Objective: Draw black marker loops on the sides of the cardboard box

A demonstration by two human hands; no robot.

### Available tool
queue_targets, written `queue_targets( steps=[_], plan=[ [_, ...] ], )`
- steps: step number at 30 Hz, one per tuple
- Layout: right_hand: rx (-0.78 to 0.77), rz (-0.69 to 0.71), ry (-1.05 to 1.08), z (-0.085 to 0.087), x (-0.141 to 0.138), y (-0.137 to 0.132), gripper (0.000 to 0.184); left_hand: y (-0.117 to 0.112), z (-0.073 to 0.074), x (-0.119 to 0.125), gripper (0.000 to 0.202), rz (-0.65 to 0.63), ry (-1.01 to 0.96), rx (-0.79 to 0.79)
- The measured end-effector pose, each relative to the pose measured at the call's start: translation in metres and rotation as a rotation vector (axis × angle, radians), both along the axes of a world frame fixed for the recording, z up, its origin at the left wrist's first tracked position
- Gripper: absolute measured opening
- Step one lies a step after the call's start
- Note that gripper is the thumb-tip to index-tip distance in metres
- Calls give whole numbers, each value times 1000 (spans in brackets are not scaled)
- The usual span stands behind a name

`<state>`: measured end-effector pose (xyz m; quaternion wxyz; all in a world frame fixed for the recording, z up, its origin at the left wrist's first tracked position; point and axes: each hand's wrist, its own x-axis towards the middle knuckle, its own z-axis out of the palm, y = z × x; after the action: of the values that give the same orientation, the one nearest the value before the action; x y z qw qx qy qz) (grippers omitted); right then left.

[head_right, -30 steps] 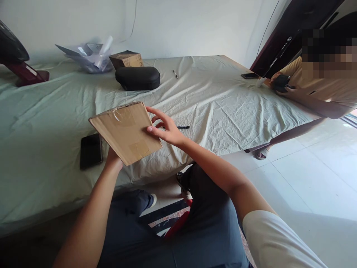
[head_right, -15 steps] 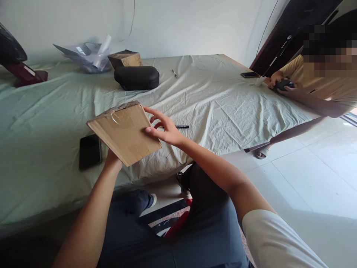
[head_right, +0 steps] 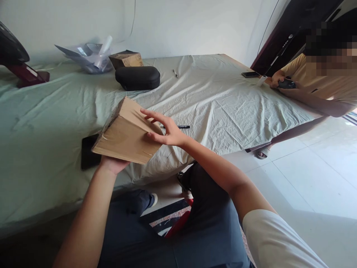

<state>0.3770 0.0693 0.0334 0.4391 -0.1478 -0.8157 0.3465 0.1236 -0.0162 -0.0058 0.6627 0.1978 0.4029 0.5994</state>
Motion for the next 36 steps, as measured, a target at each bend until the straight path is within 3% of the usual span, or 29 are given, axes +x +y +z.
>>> queue_targets(
  steps=[3,6,9,11,13,17,21,26,32,34,36],
  plan=[
    [87,85,-53,8,3,0,77,-4,17,3,83,-13,-67,-20],
    [171,165,-54,19,7,-1,69,-2,20,0,56,44,-101,-46],
    [214,31,-47,24,8,-3,61,2,13,1,39,163,-168,-25],
    [117,-155,10,21,5,-5,68,3,7,7,35,218,-233,-19],
    [-71,-233,82,14,2,-6,86,3,5,17,33,245,-280,-62],
    [-362,-10,66,5,-2,-5,117,2,9,36,35,238,-274,-112],
    [-419,84,76,8,-2,-5,121,0,16,40,44,236,-239,-99],
    [-398,113,42,9,0,-1,121,2,12,38,54,236,-160,-66],
    [-209,54,-19,7,3,4,149,5,-6,27,37,366,61,-37],
    [-152,34,-27,8,1,4,154,4,-6,16,40,321,69,-3],
    [-98,44,-8,7,-2,4,159,4,-2,6,63,207,30,1]
  ],
)
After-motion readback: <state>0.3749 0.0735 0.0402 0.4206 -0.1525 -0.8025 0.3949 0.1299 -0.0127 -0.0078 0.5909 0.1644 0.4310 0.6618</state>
